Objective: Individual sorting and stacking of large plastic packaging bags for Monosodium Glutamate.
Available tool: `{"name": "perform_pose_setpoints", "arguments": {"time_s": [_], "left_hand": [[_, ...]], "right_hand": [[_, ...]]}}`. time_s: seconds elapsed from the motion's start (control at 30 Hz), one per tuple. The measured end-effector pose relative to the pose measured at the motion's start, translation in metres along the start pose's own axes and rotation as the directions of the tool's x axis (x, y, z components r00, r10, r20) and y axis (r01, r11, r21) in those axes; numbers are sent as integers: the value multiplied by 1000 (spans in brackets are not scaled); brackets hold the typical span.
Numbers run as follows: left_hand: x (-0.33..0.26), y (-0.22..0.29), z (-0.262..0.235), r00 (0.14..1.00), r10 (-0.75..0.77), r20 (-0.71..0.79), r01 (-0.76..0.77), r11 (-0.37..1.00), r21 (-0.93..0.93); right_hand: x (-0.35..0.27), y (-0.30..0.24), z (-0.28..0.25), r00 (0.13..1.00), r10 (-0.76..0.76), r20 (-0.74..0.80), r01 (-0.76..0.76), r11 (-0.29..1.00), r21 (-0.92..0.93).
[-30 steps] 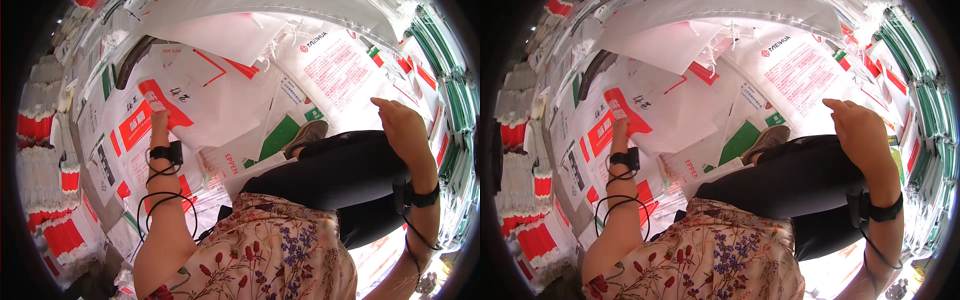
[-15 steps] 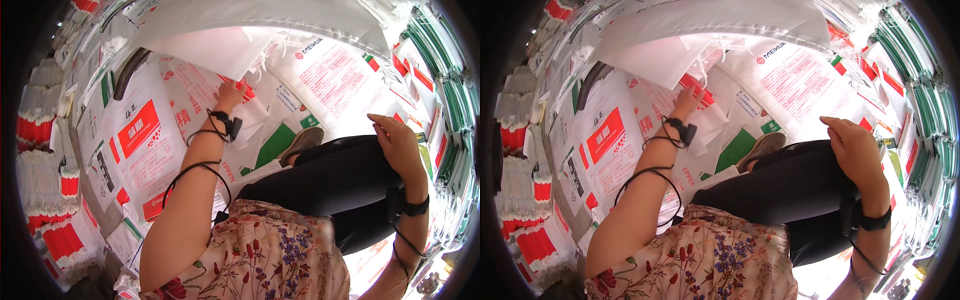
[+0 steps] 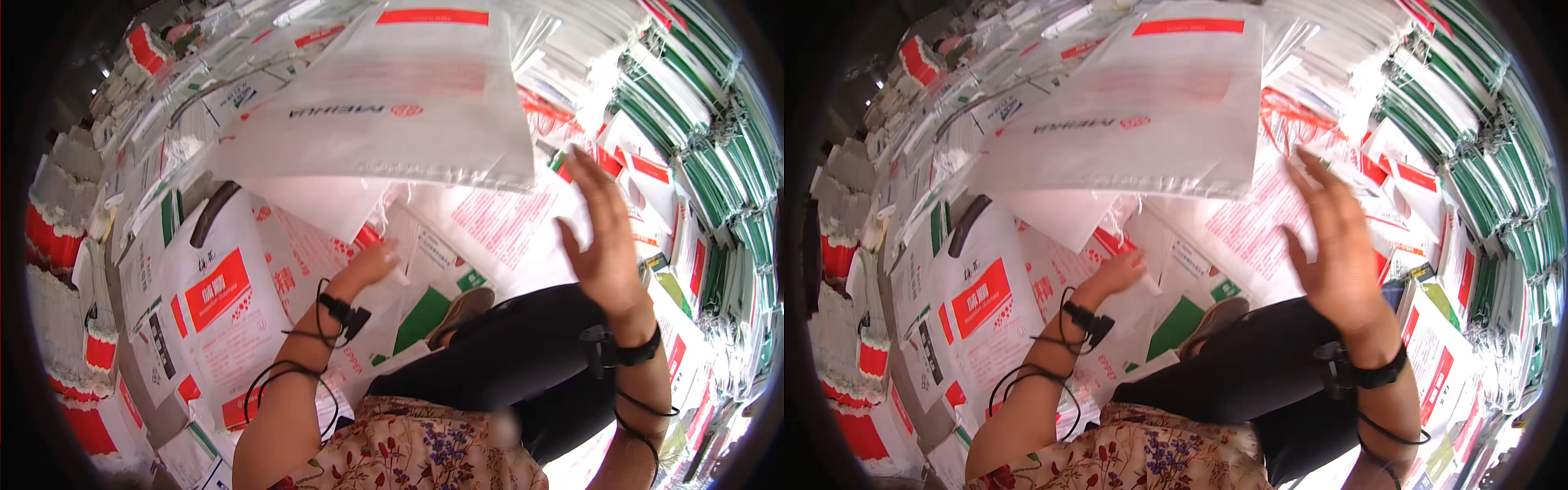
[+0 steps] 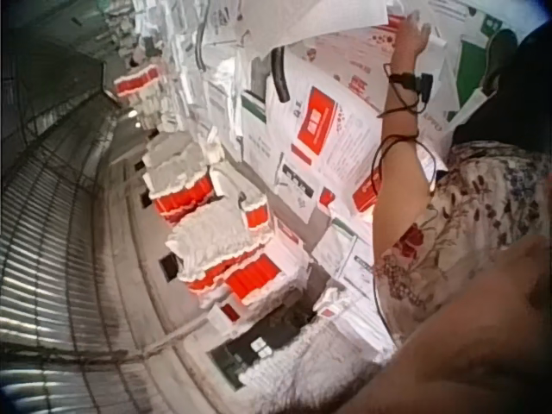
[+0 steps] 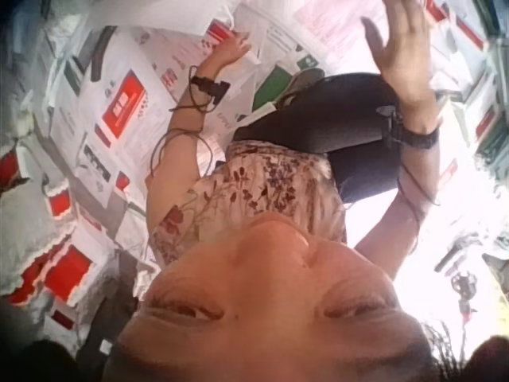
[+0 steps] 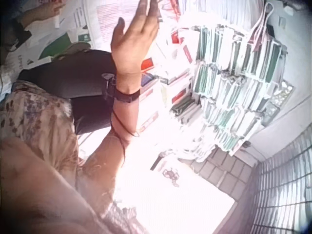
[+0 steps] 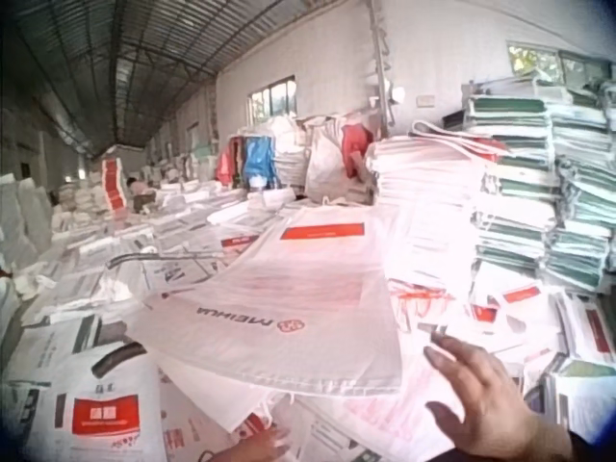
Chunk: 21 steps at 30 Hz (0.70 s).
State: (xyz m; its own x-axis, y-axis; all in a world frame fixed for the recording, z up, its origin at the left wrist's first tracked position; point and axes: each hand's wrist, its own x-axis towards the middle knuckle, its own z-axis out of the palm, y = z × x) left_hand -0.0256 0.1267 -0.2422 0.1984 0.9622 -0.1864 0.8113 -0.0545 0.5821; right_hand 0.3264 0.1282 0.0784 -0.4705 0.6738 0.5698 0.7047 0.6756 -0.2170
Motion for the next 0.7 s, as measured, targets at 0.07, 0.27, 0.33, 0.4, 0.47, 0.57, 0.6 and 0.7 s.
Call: {"name": "perform_pose_setpoints", "arguments": {"time_s": [0.07, 0.27, 0.33, 0.4, 0.47, 0.57, 0.6, 0.7], "left_hand": [[-12, 83, -31, 980, 153, 126, -146, 987, -61], [-60, 225, -109, 865, 474, -166, -492, 733, -470], [-69, 246, -129, 434, 664, -609, -750, 641, 164], [-81, 254, -150, 294, 679, -673, -571, 689, 446], [-87, 258, -169, 403, 619, -675, -293, 785, 545], [-74, 235, -187, 475, 579, -662, -113, 787, 606], [-69, 223, -189, 470, 582, -663, -116, 786, 608], [-60, 209, -192, 382, 599, -703, -264, 800, 538]], "right_hand": [[13, -13, 5, 985, -112, 133, 117, 993, -33], [39, -9, 30, 968, -248, 39, 250, 966, -59], [40, -9, 23, 984, -179, -6, 179, 982, 64], [36, -2, 13, 974, -227, 5, 226, 970, 85], [25, 5, 5, 978, -206, -14, 207, 976, 69], [6, 14, -17, 986, -154, -61, 154, 988, -4], [-1, 19, -25, 985, -154, -78, 151, 987, -47], [-12, 24, -37, 991, -121, -51, 114, 984, -135]]}}
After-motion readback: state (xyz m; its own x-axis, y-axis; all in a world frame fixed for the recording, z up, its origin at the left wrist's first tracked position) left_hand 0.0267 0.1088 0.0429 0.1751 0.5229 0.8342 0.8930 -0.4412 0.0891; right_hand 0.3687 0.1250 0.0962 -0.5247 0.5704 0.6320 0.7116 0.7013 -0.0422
